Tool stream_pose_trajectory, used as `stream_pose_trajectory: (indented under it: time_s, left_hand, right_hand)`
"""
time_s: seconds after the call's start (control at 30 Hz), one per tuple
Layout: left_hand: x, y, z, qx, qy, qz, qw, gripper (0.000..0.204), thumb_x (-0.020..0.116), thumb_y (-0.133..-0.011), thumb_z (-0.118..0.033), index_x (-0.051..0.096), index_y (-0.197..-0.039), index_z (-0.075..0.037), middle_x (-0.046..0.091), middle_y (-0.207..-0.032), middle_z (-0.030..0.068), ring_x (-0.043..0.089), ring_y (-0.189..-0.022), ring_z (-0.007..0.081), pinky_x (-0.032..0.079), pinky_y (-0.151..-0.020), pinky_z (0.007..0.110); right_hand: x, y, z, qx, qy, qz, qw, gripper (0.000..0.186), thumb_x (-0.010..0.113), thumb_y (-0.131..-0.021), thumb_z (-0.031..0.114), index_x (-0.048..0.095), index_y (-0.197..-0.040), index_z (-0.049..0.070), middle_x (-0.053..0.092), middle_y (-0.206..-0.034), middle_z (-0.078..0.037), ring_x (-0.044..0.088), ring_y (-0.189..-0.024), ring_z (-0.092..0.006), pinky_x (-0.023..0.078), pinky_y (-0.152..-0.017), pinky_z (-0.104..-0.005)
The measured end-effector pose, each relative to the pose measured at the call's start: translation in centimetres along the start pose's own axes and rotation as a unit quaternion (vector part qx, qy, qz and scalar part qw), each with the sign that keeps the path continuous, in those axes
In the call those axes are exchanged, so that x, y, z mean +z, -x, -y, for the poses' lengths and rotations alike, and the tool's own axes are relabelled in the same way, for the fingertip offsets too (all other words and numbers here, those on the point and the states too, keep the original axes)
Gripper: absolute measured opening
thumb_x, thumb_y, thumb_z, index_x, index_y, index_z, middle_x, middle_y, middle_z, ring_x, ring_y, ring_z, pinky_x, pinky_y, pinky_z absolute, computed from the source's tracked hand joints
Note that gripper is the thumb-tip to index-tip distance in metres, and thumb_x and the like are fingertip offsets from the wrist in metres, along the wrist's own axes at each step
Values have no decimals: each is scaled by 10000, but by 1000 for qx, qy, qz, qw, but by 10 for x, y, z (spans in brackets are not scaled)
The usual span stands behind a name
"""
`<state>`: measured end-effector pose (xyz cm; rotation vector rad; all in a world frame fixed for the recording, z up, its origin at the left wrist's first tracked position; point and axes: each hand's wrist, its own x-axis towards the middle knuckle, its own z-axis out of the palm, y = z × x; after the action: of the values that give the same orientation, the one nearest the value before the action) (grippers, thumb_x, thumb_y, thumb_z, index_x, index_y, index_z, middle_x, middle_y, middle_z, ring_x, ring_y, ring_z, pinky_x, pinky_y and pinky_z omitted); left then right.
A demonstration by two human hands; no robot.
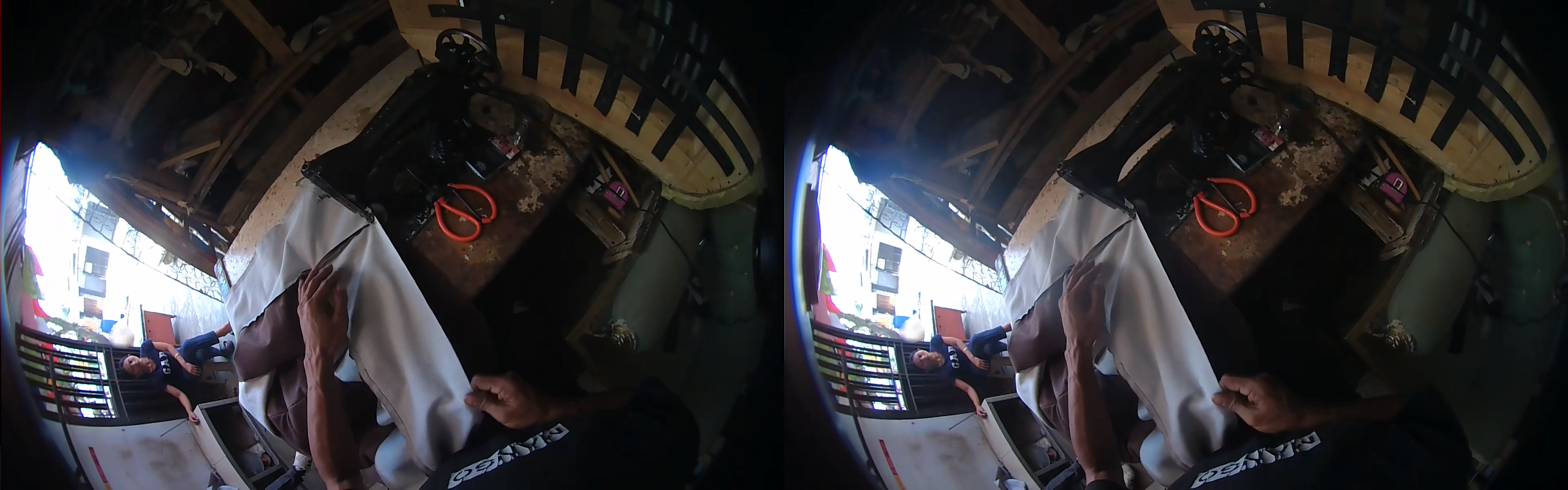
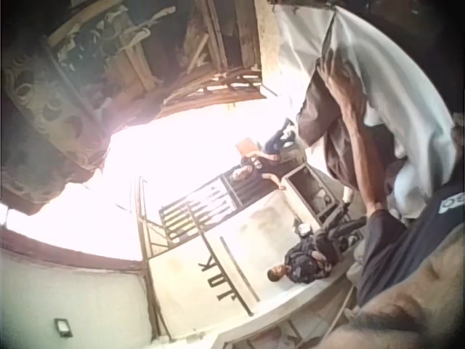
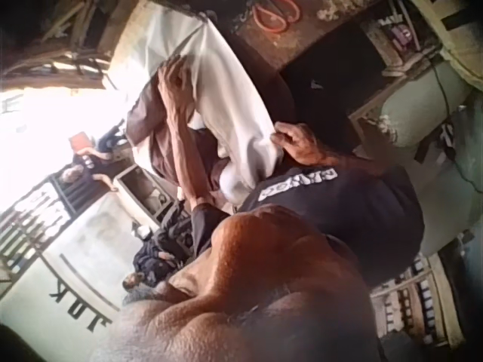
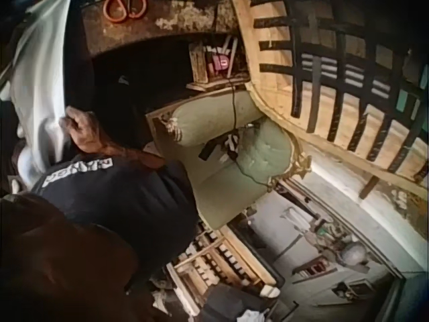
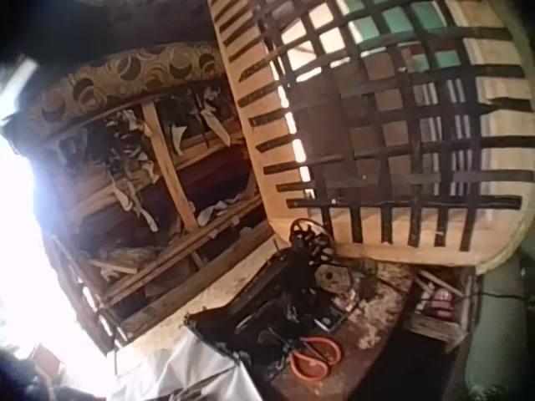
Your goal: The person sews fabric pieces using a sewing machine, aligns and folds the material, trims excess fabric with scissors, and stitches additional seams.
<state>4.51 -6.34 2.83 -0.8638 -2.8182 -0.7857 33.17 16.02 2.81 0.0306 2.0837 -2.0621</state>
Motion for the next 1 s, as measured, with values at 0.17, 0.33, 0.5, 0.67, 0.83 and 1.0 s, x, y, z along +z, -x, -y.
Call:
stream_pose_trajectory:
  time_s: [0.17,0.33,0.5,0.67,0.83,1.0]
  left_hand:
    - [6,-25,-76,113,51,138,983,415,661,-974,-224,674,-1367,-94,577,-1486,182,430,-1473,396,278,-1244,551]
    - [31,-17,-85,172,25,182,968,494,617,-997,-281,596,-1471,-143,513,-1562,150,364,-1521,381,190,-1263,600]
    - [41,-8,-84,149,-7,210,966,509,574,-1017,-329,578,-1491,-144,530,-1555,128,372,-1523,354,175,-1266,597]
    - [46,-4,-81,142,-5,203,969,514,572,-1021,-346,578,-1495,-148,532,-1557,116,378,-1522,343,174,-1267,582]
    - [48,1,-83,136,-27,204,969,510,614,-1003,-335,595,-1486,-172,524,-1565,119,386,-1522,327,184,-1263,575]
    - [50,1,-79,166,-55,201,964,448,661,-978,-319,665,-1419,-240,527,-1559,143,395,-1517,333,197,-1251,593]
  right_hand:
    - [-23,19,2,147,-328,-115,926,267,550,-1110,288,694,-1104,64,646,-963,54,579,-938,-33,483,-823,-224]
    - [-44,17,2,193,-262,-32,945,359,521,-1116,368,683,-1122,47,635,-950,39,578,-916,-39,490,-814,-243]
    - [-33,14,-7,110,-258,-22,960,306,536,-1108,384,599,-1099,84,525,-850,54,486,-808,-31,443,-735,-254]
    - [-46,19,-15,95,-201,-16,975,269,602,-1084,325,504,-950,115,382,-797,57,369,-743,-49,377,-667,-270]
    - [-51,24,-26,115,-109,-30,987,316,627,-1074,293,457,-879,111,324,-786,50,319,-716,-57,337,-617,-283]
    - [-44,26,-56,94,-126,-58,986,353,640,-1067,279,437,-842,97,289,-770,41,315,-702,-59,330,-596,-302]
